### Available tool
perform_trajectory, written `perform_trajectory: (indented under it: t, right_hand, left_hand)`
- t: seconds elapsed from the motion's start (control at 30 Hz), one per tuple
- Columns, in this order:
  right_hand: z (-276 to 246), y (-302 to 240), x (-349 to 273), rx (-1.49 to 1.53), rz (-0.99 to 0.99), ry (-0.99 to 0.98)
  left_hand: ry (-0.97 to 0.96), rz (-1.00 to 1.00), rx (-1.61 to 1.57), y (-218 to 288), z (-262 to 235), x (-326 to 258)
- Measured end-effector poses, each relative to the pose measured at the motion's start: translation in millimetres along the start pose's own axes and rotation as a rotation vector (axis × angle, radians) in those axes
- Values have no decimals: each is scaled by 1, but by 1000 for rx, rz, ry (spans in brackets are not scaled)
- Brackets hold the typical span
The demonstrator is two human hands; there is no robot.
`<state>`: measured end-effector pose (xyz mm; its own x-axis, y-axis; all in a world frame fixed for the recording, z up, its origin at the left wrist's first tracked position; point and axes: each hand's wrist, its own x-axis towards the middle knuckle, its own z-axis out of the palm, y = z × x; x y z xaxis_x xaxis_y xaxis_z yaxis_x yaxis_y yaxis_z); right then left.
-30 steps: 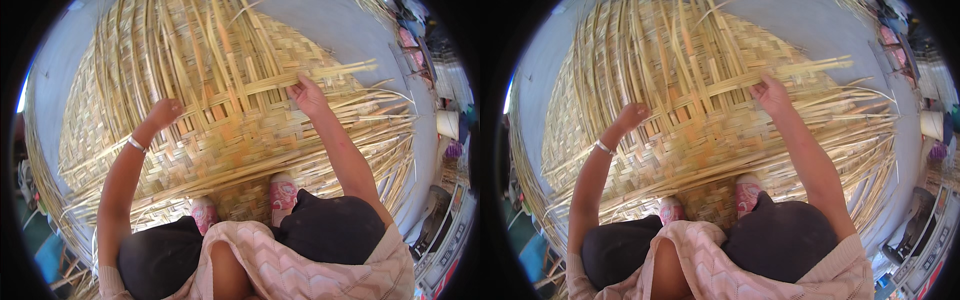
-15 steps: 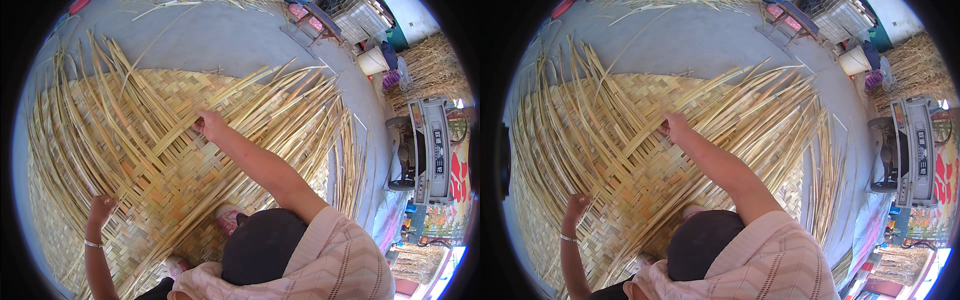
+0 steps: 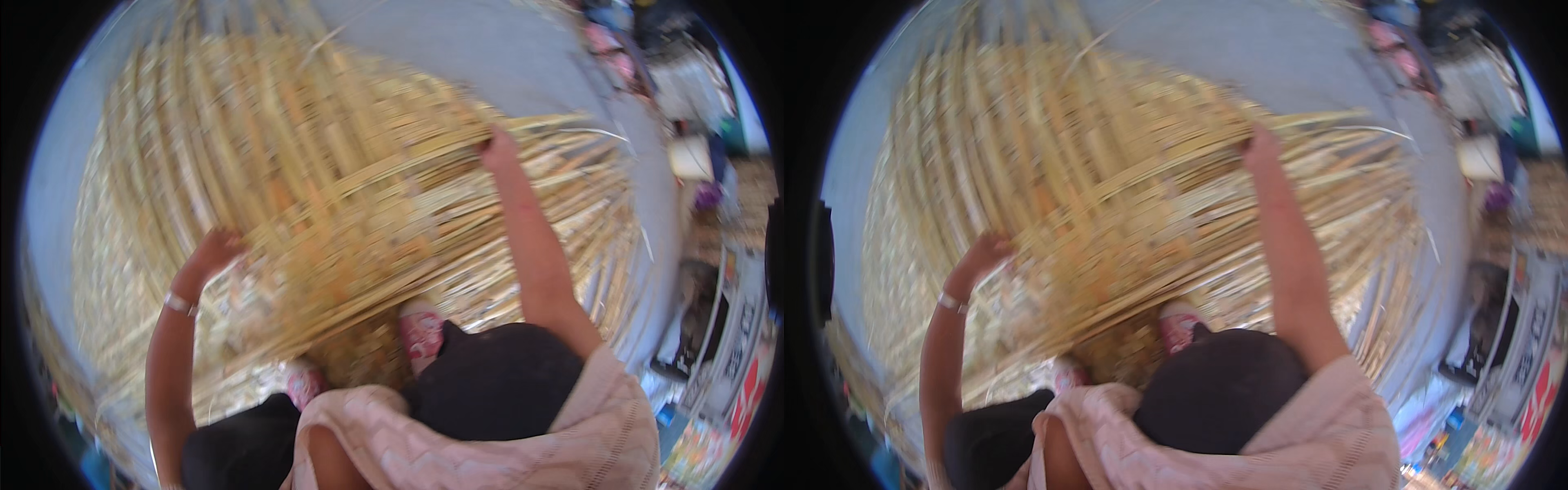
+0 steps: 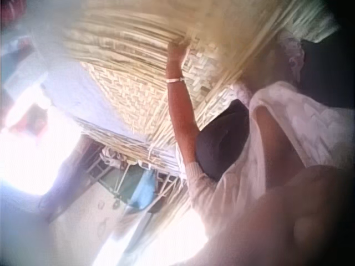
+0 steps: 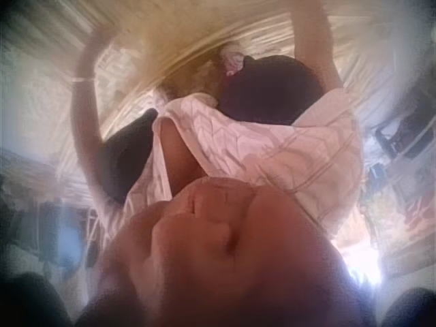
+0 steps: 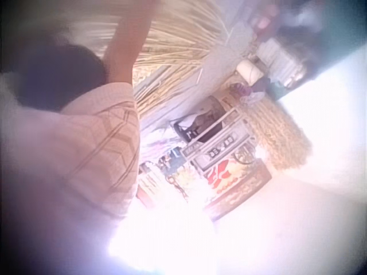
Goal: The person weaves a large flat basket by hand, interlacing dried palm strips in an over-under pattern. They repeatedly pull, align, and tuck the strips to expand the woven area.
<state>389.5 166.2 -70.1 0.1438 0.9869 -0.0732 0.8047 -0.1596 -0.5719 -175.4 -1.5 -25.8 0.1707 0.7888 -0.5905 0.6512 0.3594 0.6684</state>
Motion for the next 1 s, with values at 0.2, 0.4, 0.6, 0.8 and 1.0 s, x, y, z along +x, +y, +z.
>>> perform_trajectory:
  t: [0.2,0.4,0.6,0.8,1.0]
  right_hand:
    - [8,-60,-29,1595,536,-309]
    - [63,-128,-92,1482,569,-648]
    - [62,-134,-104,1280,598,-545]
    - [65,-129,-118,1191,561,-488]
    - [63,-127,-113,1255,551,-517]
  left_hand:
    - [6,-176,-6,7,6,3]
    - [80,-212,35,16,13,-1]
    - [5,-232,-8,16,22,-11]
    - [-40,-226,67,24,27,-11]
    - [211,65,574,42,27,-22]
